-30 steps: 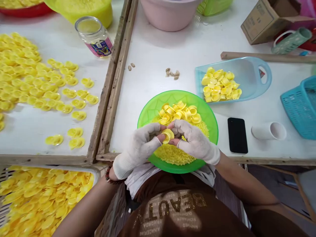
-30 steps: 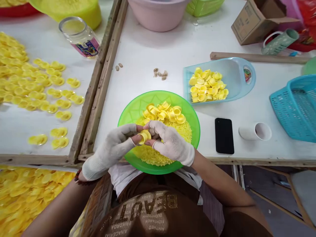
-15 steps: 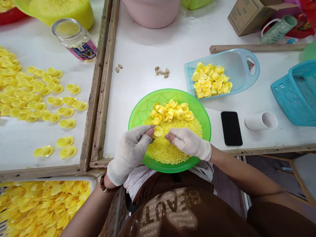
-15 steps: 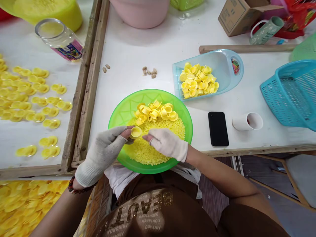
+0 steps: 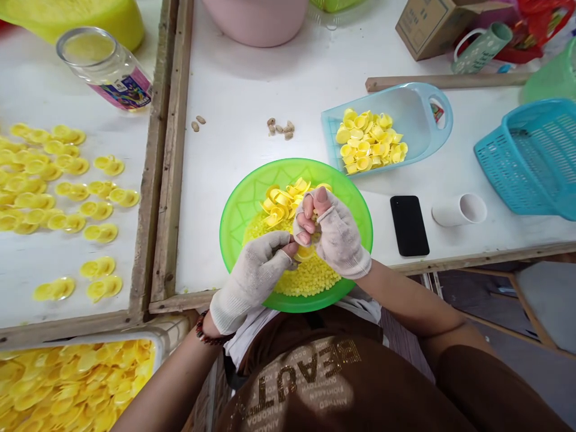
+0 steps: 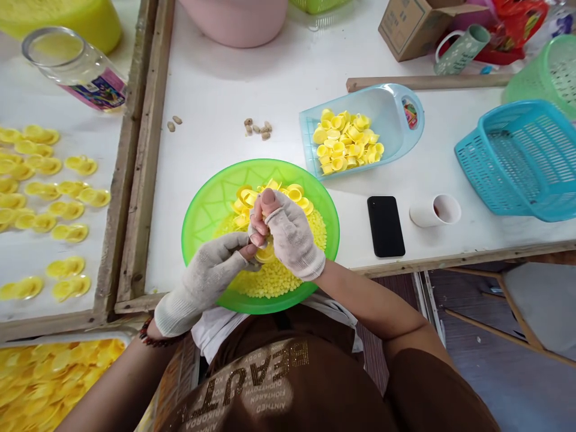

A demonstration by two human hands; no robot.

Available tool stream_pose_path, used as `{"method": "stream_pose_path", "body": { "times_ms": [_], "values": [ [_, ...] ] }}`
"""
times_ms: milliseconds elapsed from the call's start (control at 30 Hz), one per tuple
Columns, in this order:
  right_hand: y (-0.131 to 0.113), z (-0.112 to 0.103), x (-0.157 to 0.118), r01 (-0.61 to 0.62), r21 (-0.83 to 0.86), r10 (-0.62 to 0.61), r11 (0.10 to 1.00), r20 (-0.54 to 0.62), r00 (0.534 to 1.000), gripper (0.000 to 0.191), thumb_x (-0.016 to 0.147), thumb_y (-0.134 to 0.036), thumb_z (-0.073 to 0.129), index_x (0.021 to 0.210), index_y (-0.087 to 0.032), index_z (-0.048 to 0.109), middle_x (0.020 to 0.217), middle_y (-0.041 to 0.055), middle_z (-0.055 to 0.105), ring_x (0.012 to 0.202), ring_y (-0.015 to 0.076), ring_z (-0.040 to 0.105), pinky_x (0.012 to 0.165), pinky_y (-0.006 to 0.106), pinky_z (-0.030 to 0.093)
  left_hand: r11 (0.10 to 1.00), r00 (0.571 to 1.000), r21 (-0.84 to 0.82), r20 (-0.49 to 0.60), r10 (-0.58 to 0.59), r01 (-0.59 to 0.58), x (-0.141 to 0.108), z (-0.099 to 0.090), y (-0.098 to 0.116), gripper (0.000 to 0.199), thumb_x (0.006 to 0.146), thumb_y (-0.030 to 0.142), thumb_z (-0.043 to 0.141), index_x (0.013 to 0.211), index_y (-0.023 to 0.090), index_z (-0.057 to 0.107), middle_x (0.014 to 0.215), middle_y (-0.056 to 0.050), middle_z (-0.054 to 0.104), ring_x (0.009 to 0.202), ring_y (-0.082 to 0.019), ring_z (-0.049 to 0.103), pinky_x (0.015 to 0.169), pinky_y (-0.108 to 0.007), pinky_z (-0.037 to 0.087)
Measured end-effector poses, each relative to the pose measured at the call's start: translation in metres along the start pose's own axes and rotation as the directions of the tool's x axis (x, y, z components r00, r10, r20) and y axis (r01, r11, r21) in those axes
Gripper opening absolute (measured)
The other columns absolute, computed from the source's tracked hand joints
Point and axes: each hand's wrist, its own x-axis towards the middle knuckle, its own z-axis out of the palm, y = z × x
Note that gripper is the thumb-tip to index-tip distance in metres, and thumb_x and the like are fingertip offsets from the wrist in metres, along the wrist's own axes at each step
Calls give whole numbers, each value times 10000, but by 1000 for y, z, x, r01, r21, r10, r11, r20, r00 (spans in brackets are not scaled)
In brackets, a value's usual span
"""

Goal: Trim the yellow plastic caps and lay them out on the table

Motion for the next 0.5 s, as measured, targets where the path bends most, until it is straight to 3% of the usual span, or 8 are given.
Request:
{"method": "stream_pose_path", "body": {
  "times_ms": [200, 333, 400, 433, 500],
  "values": [
    [-7, -6, 0, -11, -32, 8, 999, -74, 997, 589, 869, -821, 559, 773, -253, 440, 584, -85, 334, 453, 81, 324, 434, 241, 284, 994, 998, -98, -46, -46, 41, -2, -3, 0, 244, 910, 397, 692, 973, 162, 714, 807, -29, 724, 727, -171, 702, 716, -274, 576],
    [-9, -23, -5, 73, -199, -81, 977, -34, 996, 468, 974, -670, 552, 796, -249, 454, 607, -76, 375, 477, 86, 334, 461, 250, 287, 980, 994, -180, -53, -100, 89, -1, -6, -1, 293, 896, 427, 729, 1008, 157, 713, 873, -34, 723, 743, -165, 716, 728, -272, 594],
    [-10, -34, -9, 123, -438, -117, 890, 41, 992, 386, 999, -555, 588, 801, -240, 483, 641, -64, 421, 535, 97, 383, 516, 261, 333, 967, 991, -230, -55, -124, 108, 0, -7, -2, 315, 889, 439, 743, 1027, 158, 705, 905, -34, 721, 764, -169, 729, 744, -280, 608],
    [-10, -40, -10, 144, -575, -114, 805, 88, 990, 348, 1000, -505, 606, 807, -233, 506, 662, -56, 450, 571, 105, 410, 549, 268, 355, 962, 990, -249, -61, -128, 109, 0, -9, -2, 320, 887, 441, 747, 1033, 160, 699, 910, -33, 719, 773, -173, 735, 753, -285, 614],
    [-12, -48, -13, 199, -809, -56, 553, 203, 978, 293, 1006, -421, 608, 807, -214, 551, 708, -32, 515, 646, 124, 463, 620, 289, 386, 963, 990, -250, -76, -119, 96, 1, -12, -2, 324, 889, 443, 746, 1044, 165, 690, 909, -30, 719, 780, -181, 744, 761, -293, 615]
  ]
}}
